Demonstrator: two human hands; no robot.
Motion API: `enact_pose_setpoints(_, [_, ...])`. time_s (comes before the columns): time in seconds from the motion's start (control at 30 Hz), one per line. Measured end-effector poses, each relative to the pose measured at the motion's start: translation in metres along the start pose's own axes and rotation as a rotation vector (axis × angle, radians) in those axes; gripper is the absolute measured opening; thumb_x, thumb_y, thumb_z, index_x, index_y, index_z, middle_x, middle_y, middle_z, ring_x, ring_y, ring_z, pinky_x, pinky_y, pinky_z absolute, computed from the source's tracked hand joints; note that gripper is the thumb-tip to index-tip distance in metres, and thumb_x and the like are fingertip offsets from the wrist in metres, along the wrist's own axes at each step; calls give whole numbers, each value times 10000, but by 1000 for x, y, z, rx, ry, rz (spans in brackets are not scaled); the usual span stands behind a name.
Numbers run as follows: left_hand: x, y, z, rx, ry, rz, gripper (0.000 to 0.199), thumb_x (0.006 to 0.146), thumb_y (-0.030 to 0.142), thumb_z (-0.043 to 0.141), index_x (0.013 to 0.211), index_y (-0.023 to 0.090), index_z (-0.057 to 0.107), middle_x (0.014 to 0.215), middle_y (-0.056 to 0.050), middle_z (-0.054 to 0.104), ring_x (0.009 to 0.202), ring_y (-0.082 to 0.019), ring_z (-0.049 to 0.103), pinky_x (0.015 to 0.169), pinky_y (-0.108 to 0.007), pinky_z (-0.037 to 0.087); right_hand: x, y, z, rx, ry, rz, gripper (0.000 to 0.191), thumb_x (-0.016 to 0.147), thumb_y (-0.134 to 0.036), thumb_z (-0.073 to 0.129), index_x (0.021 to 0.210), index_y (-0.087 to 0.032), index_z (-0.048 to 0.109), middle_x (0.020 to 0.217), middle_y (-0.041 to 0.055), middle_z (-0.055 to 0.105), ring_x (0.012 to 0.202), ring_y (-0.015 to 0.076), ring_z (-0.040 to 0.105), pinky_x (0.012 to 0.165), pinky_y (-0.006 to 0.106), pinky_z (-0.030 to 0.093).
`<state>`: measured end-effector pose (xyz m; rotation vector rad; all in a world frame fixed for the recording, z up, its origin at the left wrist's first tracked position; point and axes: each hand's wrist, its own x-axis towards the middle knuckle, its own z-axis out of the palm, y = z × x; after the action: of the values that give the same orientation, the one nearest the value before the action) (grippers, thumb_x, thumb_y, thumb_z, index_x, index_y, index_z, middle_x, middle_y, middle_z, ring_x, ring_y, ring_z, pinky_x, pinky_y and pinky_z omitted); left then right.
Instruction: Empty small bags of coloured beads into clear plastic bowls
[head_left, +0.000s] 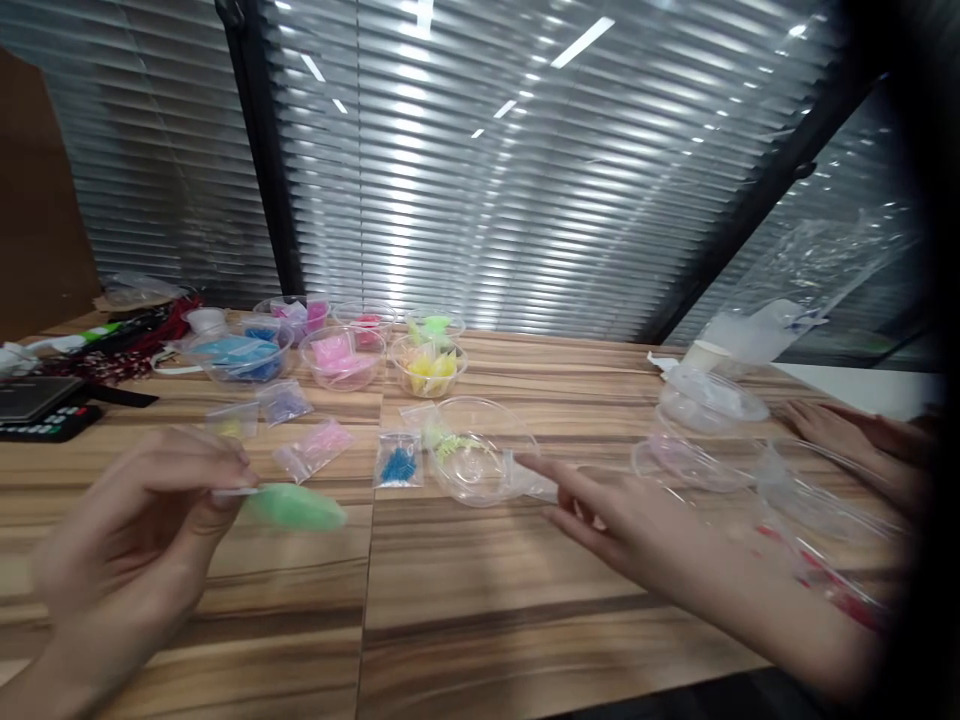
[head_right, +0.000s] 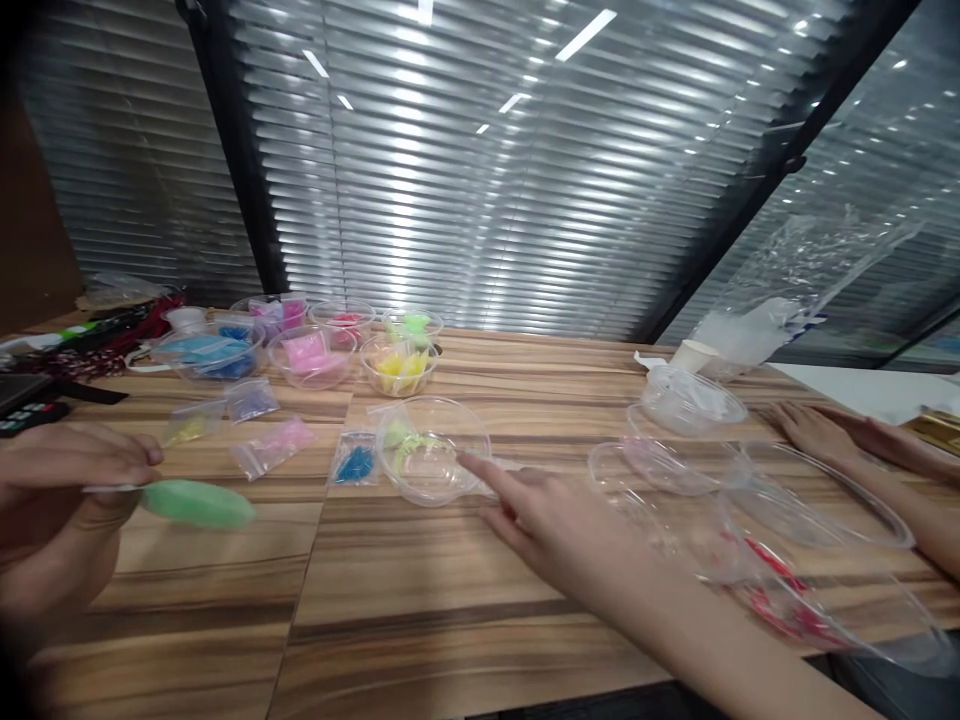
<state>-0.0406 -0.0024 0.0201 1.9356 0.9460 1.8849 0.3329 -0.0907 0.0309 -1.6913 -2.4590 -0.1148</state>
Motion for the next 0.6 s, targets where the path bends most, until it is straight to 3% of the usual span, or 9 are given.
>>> enact_pose_setpoints(0.1, [4,-5,-2,-45,-109,38,97,768,178,815,779,218,728,777,-12,671,775,-192,623,667,-294,497,16,-15,20,-107,92,-124,293,1024,-259,448,1232,-153,624,739,66,718,613,244,699,511,306,483])
enact_pose_setpoints(0.2, [9,-4,0,-63,31,-28,85,833,204,768,912,213,739,876,-19,672,807,-166,600,678,-267,479,23,-19,27,-108,169,-170,322,1052,-234,365,935,-152,654,729,91,685,644,246,680,552,324,481])
enact_pose_setpoints(0.3, [18,1,4,-121,223,-88,179,867,242,763,1044,217,742,1042,-25,680,921,-155,609,863,-288,491,22,-27,22,-61,247,-237,283,1064,-222,364,980,-162,628,839,90,697,736,217,670,653,326,506])
enact_pose_setpoints(0.4, [26,9,5,-173,357,-125,274,759,375,870,922,191,747,935,-12,648,865,-142,584,858,-294,479,21,-47,17,137,296,-290,157,1052,-194,447,1084,-174,599,907,58,695,811,174,653,745,292,507])
enact_pose_setpoints(0.47, [29,14,3,-120,367,-114,342,733,478,868,821,190,705,850,-1,609,787,-135,544,775,-292,454,26,-64,21,270,298,-337,144,1044,-176,471,1123,-170,591,898,46,688,824,163,640,760,278,500])
enact_pose_setpoints(0.6, [28,20,-4,124,344,-15,320,862,497,743,777,218,611,827,-6,565,774,-160,509,761,-331,403,53,-96,44,364,269,-467,169,1040,-175,462,1055,-148,628,826,51,662,745,167,594,685,282,478])
